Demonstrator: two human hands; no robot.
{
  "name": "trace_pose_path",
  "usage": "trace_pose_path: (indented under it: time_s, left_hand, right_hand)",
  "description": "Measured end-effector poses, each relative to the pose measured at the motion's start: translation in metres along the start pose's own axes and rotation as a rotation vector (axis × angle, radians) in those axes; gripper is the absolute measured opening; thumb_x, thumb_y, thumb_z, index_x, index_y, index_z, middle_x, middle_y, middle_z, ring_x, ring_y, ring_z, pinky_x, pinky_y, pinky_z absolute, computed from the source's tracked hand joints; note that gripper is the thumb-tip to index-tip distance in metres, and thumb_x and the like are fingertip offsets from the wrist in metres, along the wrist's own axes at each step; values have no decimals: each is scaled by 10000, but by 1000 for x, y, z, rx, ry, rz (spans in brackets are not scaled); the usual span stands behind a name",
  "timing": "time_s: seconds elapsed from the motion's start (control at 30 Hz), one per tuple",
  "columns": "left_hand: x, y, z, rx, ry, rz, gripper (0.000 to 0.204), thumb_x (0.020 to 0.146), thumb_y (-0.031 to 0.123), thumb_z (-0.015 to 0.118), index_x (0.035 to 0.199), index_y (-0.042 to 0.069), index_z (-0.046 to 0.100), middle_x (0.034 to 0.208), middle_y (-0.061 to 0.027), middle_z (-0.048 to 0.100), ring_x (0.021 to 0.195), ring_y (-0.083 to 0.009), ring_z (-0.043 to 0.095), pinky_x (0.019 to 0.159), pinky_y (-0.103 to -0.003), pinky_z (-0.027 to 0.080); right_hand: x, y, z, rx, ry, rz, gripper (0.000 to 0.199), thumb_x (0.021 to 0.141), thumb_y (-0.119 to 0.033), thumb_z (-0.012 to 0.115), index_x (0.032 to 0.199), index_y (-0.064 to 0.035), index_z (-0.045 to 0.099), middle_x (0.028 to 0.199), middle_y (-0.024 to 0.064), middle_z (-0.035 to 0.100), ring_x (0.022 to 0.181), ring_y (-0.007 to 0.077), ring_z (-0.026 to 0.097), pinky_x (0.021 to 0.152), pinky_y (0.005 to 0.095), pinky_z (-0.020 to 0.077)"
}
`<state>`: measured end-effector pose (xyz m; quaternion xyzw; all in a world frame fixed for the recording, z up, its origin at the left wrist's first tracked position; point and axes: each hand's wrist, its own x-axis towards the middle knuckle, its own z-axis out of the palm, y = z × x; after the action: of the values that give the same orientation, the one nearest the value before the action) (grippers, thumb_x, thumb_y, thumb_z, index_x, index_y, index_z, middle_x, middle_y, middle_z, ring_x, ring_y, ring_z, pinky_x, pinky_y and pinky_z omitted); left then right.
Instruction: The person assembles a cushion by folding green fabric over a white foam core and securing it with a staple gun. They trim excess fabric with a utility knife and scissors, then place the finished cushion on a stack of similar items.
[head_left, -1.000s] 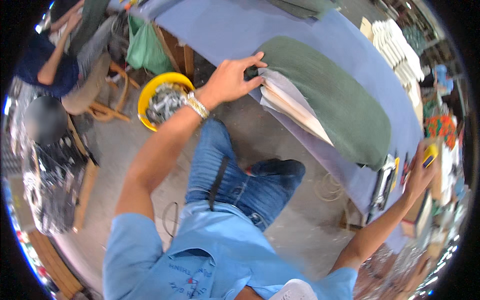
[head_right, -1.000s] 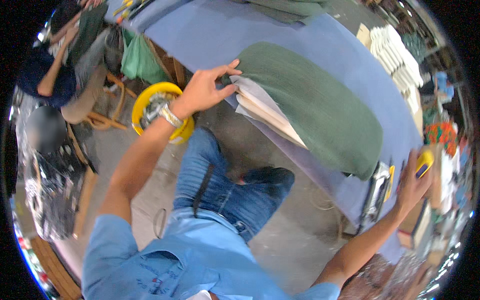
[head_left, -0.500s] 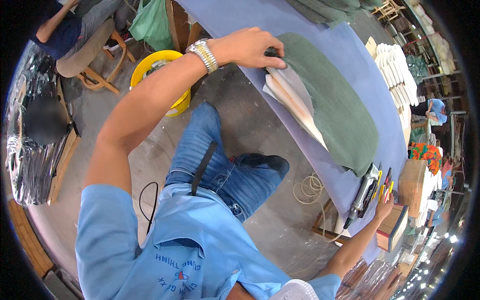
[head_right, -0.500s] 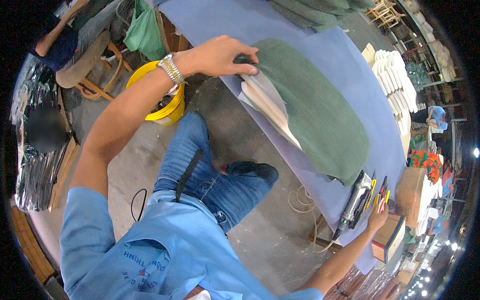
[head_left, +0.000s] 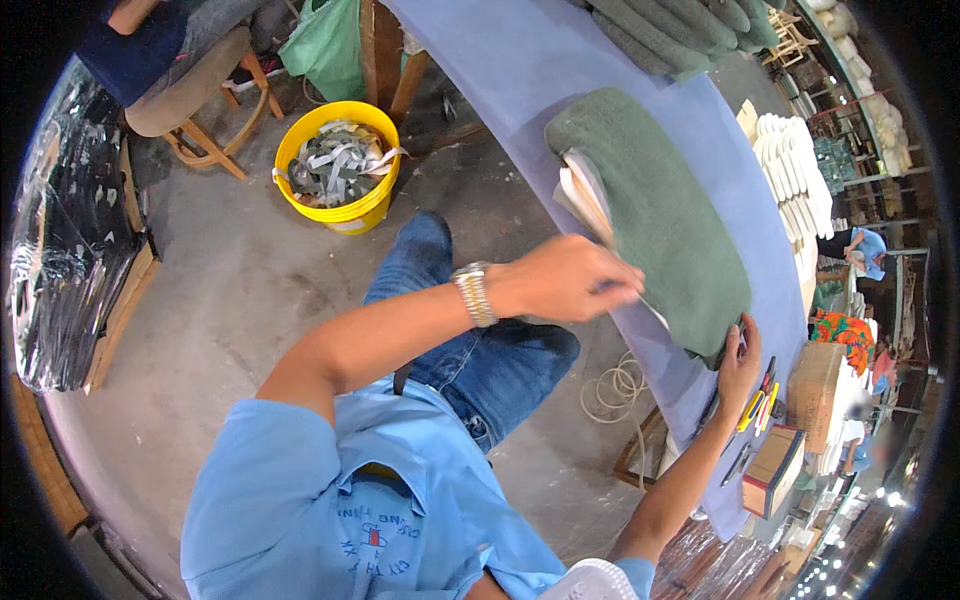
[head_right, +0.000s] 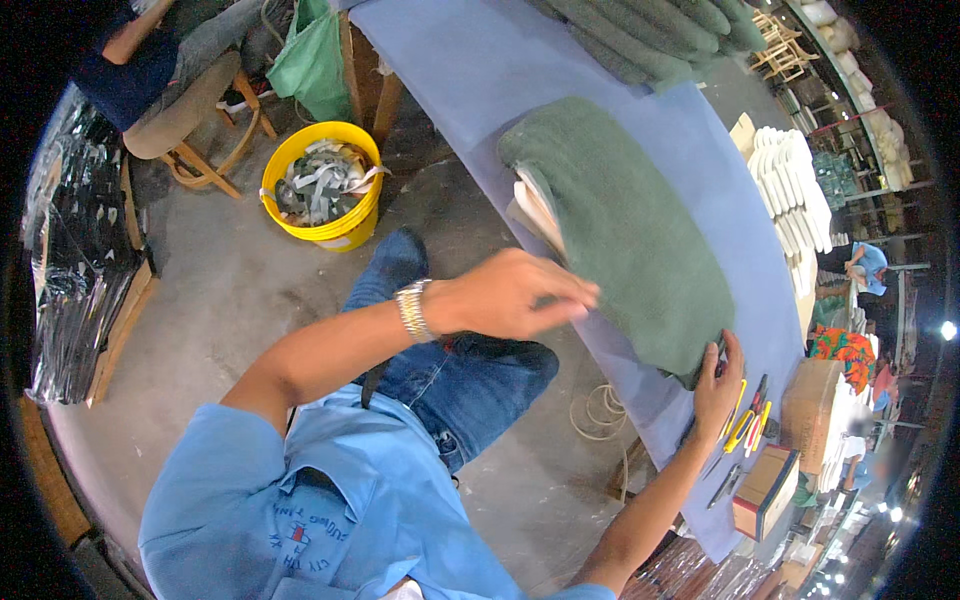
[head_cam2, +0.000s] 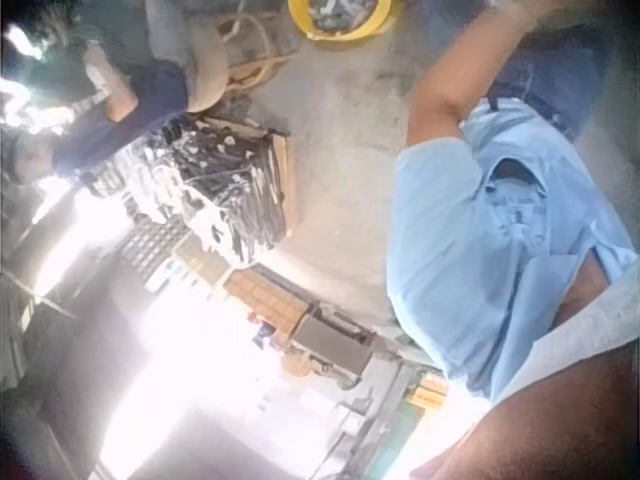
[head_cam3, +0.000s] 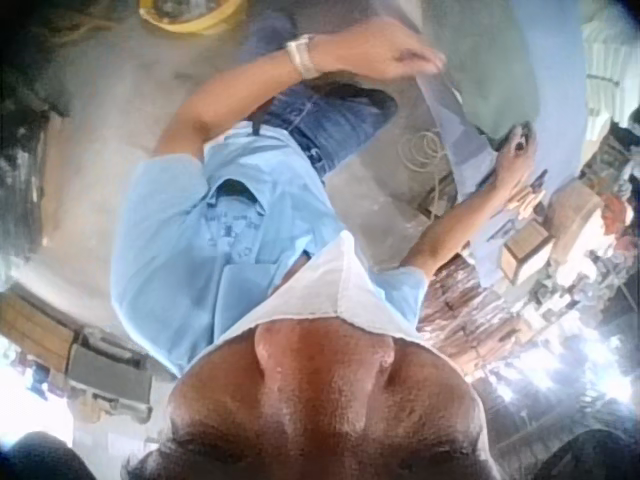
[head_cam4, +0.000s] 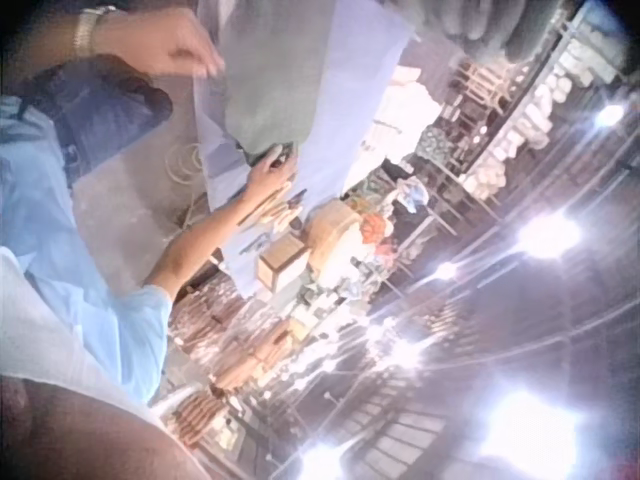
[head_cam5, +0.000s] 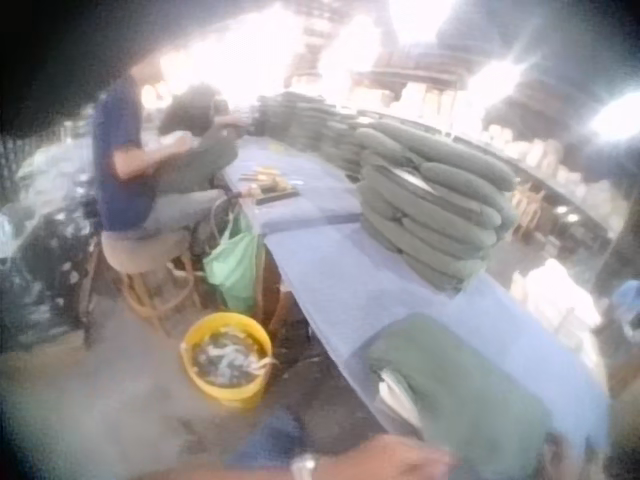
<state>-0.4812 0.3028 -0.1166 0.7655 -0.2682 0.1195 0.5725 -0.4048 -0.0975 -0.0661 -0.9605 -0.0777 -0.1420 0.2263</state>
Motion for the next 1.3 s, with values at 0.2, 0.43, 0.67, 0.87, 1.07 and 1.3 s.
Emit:
trace_pose_path:
  time_s: [0.2, 0.43, 0.67, 0.87, 1.07, 1.3]
  left_hand:
    - [-13, -49, -101, 528, 420, -50, 761, 815, 83, 783, 1516, 131, 491, 1533, -127, 528, 1381, -325, 529, 1147, -435, 450]
    - [31, -100, -114, 669, 143, 146, 825, 793, 174, 833, 1529, 183, 460, 1607, -79, 449, 1464, -282, 445, 1182, -458, 396]
    - [39, -31, -116, 866, 104, 373, 703, 756, 283, 846, 1391, 122, 591, 1527, -60, 542, 1478, -233, 430, 1234, -491, 314]
    - [59, 41, -98, 505, 136, 532, 634, 730, 320, 884, 1251, 51, 643, 1278, -124, 709, 1175, -323, 685, 1041, -465, 525]
    - [47, 46, -94, 428, 268, 296, 571, 785, 250, 886, 1269, 20, 688, 1219, -155, 738, 1082, -299, 731, 930, -371, 572]
    - [43, 24, -116, 219, 289, 80, 511, 875, 177, 846, 1310, -13, 657, 1214, -122, 739, 1082, -155, 682, 965, -319, 529]
  right_hand:
    - [2, -121, 29, 157, 121, -277, 335, 961, -205, 710, 1244, -27, 705, 1387, 208, 644, 1321, 348, 590, 1116, 435, 434]
    - [30, -276, 151, 149, 30, -548, 353, 849, -134, 764, 1198, -83, 743, 1333, 95, 689, 1259, 318, 619, 1070, 428, 468]
    - [9, -264, 97, 302, 38, -589, 334, 761, 0, 753, 1088, -66, 764, 1210, 70, 747, 1150, 279, 686, 1008, 394, 499]
    - [0, -260, 4, 380, 116, -600, 320, 816, 46, 696, 1115, -49, 759, 1172, 120, 755, 1091, 283, 709, 939, 353, 541]
    - [32, -266, 16, 477, 56, -673, 268, 889, -7, 672, 1141, -49, 755, 1124, 120, 761, 1025, 284, 725, 910, 353, 541]
    - [75, -292, 48, 560, 62, -806, 176, 934, -123, 686, 1090, -110, 767, 998, 71, 766, 899, 297, 701, 775, 380, 506]
